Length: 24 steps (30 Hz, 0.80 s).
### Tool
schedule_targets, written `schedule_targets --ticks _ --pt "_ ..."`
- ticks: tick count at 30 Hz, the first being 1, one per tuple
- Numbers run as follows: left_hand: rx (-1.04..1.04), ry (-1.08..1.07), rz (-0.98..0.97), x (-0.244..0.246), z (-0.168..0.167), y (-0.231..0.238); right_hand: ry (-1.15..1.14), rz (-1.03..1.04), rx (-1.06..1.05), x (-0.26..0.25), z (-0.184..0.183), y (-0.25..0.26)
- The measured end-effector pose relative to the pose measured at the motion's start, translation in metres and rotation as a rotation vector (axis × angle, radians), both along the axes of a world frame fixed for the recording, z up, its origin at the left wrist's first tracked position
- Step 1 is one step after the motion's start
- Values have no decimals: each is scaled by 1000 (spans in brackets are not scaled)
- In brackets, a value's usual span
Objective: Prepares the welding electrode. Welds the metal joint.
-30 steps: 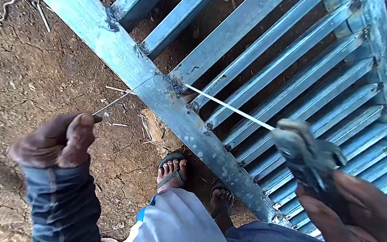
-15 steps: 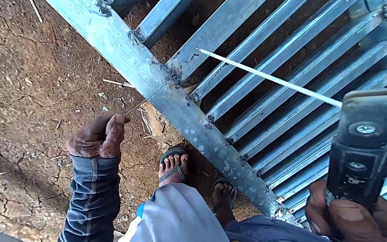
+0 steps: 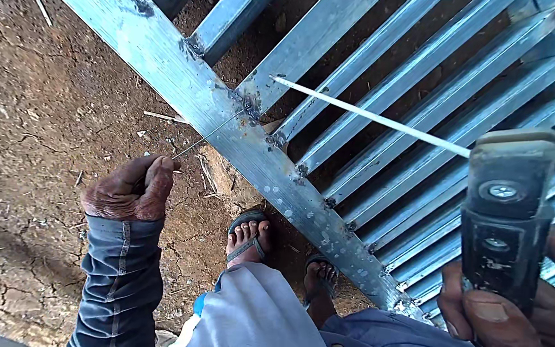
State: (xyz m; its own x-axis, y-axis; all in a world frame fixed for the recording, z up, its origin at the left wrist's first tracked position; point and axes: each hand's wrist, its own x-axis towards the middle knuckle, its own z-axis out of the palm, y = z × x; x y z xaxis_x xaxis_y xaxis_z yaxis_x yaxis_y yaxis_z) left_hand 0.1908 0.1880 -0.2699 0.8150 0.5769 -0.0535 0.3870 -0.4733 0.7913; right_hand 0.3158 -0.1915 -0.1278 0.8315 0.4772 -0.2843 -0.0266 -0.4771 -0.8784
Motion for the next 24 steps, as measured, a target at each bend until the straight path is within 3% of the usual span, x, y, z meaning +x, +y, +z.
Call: schedule_targets --ticks 9,24 --pt "10 35 14 2 6 -3 -234 117 -114 -5 -20 23" --pt "23 52 32 3 8 -6 -288 114 -68 -5 -34 37"
